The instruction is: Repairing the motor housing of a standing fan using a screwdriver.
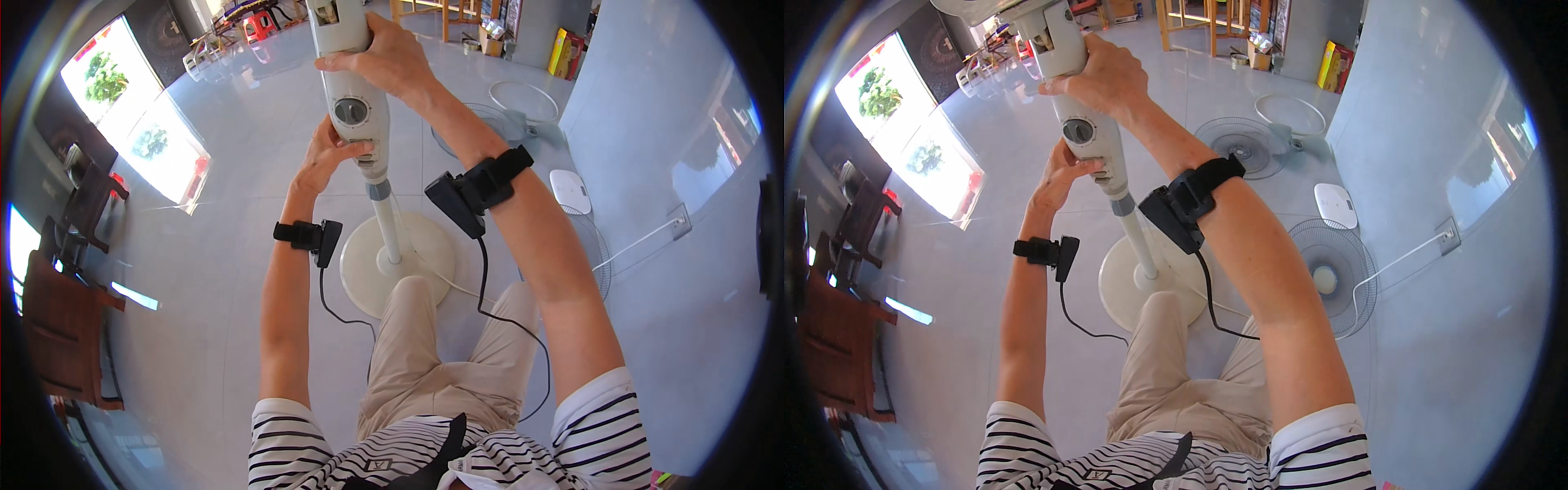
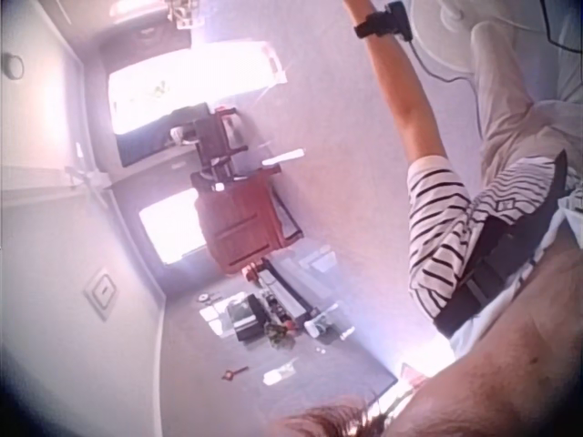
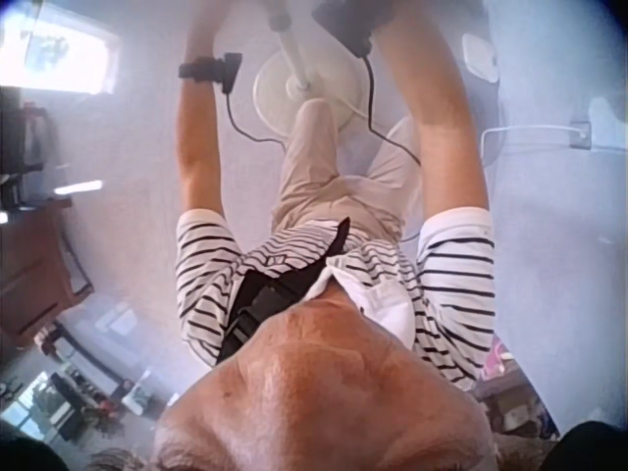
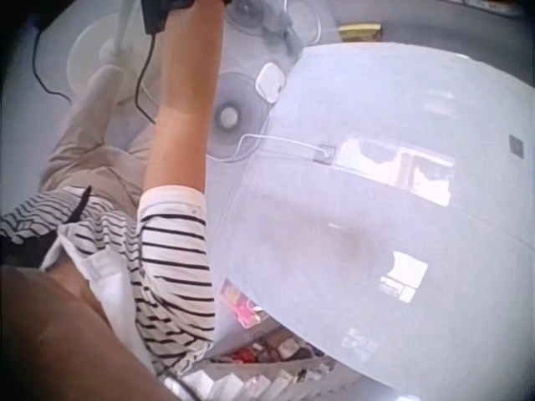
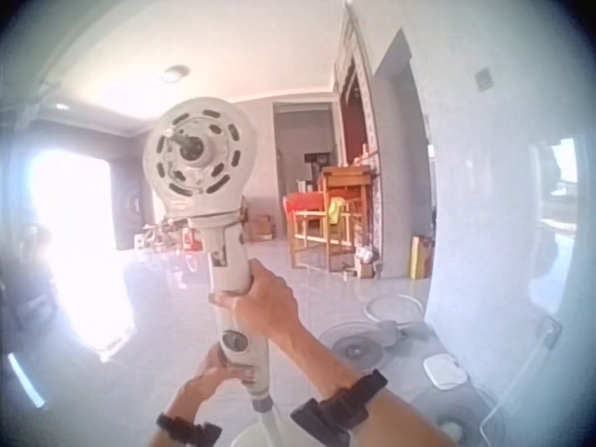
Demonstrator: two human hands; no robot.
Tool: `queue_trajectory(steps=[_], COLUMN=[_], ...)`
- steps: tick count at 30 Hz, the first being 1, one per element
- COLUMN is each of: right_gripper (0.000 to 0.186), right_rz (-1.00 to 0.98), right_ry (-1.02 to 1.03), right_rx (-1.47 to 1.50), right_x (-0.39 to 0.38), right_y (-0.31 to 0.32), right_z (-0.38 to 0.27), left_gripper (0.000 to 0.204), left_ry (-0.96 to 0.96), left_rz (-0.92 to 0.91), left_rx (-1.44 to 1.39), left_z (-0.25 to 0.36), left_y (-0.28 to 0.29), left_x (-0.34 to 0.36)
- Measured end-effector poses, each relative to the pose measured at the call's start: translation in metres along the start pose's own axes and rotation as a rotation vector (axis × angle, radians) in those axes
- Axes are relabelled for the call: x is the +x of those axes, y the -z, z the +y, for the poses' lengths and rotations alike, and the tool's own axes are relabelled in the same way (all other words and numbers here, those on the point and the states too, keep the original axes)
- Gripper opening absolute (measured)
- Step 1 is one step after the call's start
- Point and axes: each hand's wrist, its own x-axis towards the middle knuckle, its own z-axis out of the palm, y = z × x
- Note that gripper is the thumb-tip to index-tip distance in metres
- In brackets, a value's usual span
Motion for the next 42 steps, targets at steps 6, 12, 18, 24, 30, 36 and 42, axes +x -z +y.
queue_trajectory(steps=[6, 12, 18, 24, 30, 36, 42], right_gripper=[0.069, 0.067, 0.067, 0.066, 0.064, 0.064, 0.064], right_rz=[-0.011, 0.001, 0.014, 0.014, 0.013, 0.012, 0.019], right_ry=[-0.076, -0.073, 0.014, -0.014, -0.004, -0.008, 0.001], right_rx=[-0.029, -0.034, 0.002, -0.009, -0.004, 0.025, 0.037], right_x=[-0.001, -0.001, 0.002, 0.0, 0.003, 0.0, 0.001], right_y=[0.005, 0.004, -0.002, 0.0, -0.001, -0.001, 0.0], right_z=[-0.009, -0.006, 0.002, 0.003, 0.002, -0.003, 0.002], left_gripper=[0.05, 0.049, 0.052, 0.074, 0.085, 0.074, 0.074], left_ry=[-0.051, -0.049, -0.054, -0.008, 0.029, -0.031, -0.108], left_rz=[0.024, 0.018, 0.043, -0.027, -0.045, 0.008, 0.021], left_rx=[0.002, 0.006, 0.002, -0.015, 0.016, 0.039, 0.115], left_z=[0.001, 0.001, -0.003, -0.005, -0.011, -0.019, -0.021], left_y=[0.0, 0.0, -0.001, -0.002, 0.0, 0.001, -0.001], left_x=[0.004, 0.005, 0.003, -0.005, -0.004, -0.001, 0.0])
